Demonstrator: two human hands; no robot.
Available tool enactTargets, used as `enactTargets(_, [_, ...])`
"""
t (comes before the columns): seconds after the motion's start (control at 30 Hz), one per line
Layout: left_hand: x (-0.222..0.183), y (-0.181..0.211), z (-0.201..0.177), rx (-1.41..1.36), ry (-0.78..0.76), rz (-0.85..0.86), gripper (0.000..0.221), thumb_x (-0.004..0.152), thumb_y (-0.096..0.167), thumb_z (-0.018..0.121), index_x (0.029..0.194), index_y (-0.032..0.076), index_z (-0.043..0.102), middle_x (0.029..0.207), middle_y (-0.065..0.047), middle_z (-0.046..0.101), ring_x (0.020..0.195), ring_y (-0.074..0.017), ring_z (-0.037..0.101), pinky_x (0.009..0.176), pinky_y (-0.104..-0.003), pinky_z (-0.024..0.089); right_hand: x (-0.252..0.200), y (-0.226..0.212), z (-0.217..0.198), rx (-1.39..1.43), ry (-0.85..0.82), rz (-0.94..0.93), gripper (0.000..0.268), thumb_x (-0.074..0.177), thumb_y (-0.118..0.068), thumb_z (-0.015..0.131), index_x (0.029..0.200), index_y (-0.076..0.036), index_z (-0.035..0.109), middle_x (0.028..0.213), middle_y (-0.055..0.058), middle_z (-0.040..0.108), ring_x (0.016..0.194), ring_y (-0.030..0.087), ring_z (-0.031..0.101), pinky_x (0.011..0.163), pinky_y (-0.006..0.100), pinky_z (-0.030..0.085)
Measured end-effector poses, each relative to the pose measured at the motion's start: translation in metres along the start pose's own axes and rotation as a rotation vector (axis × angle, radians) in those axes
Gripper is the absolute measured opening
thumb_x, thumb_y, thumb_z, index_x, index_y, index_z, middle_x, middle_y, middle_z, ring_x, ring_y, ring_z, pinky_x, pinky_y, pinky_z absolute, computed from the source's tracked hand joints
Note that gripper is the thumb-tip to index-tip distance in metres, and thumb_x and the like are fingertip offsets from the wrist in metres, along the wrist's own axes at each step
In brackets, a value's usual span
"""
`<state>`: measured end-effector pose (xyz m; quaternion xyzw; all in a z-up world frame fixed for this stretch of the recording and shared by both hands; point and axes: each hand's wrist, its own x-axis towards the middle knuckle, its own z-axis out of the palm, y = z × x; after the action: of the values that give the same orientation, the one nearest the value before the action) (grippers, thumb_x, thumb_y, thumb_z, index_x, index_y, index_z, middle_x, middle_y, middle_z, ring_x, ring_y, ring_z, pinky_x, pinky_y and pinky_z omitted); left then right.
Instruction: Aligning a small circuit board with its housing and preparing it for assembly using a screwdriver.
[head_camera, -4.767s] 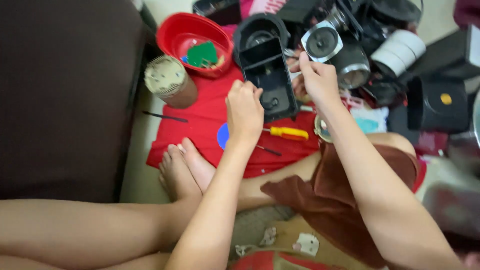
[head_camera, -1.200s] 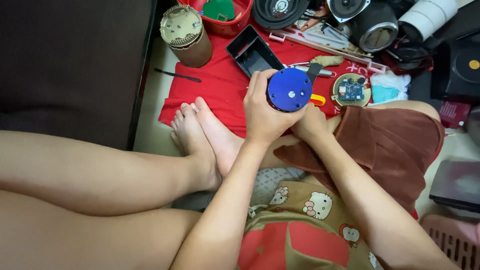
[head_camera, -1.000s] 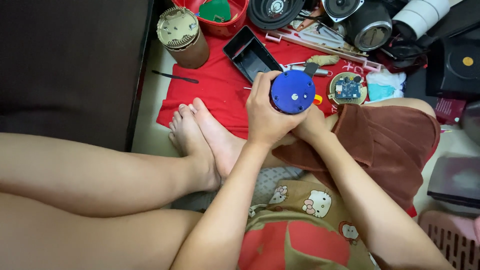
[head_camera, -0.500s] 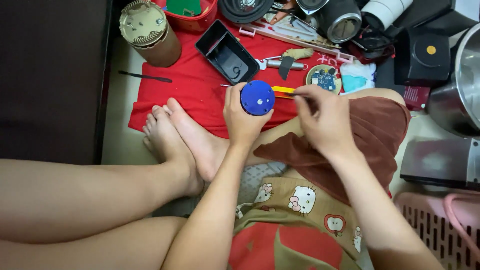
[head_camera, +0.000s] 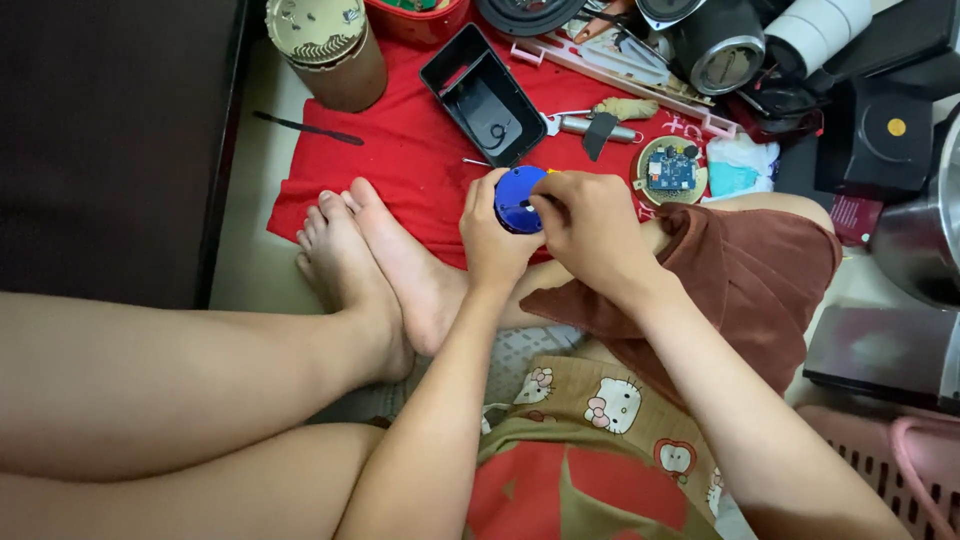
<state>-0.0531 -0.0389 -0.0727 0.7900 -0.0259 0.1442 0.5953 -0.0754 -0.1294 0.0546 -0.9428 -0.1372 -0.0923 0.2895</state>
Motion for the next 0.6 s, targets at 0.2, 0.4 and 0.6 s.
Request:
enactTargets(0.2, [-0.001, -0.009, 0.004, 0.003, 0.014, -0.002, 0.058, 0.049, 0.022, 0.074, 0.103, 0.017, 0.053, 0.091, -0.002, 0.055, 0.092, -0.0256, 0.059, 0.083, -0.040, 0.047, 0.009, 0.000, 0.004, -0.060, -0.053, -0.005, 0.006, 0.079, -0.002, 0.057, 0.076, -0.004, 0.062, 0.058, 0.008, 0.056, 0.060, 0.029, 0.061, 0.052, 0.034, 0.048])
enactTargets(0.4, [0.001, -0.008, -0.002, 0.014, -0.047, 0.030, 0.052, 0.056, 0.021, 0.071, 0.103, 0.015, 0.053, 0.093, -0.005, 0.055, 0.095, -0.0270, 0.057, 0.086, -0.040, 0.044, 0.015, 0.012, 0.020, -0.270, -0.170, -0.085, 0.006, 0.073, -0.006, 0.057, 0.068, -0.009, 0.058, 0.056, 0.008, 0.054, 0.056, 0.031, 0.060, 0.050, 0.039, 0.047])
enactTargets(0.6, [0.012, -0.015, -0.006, 0.156, -0.310, 0.115, 0.051, 0.058, 0.023, 0.068, 0.106, 0.014, 0.053, 0.098, -0.007, 0.056, 0.098, -0.0282, 0.056, 0.087, -0.040, 0.044, 0.035, 0.003, 0.033, -0.514, -0.239, -0.294, 0.008, 0.063, -0.009, 0.058, 0.063, -0.016, 0.058, 0.061, 0.000, 0.059, 0.061, 0.022, 0.063, 0.056, 0.032, 0.049])
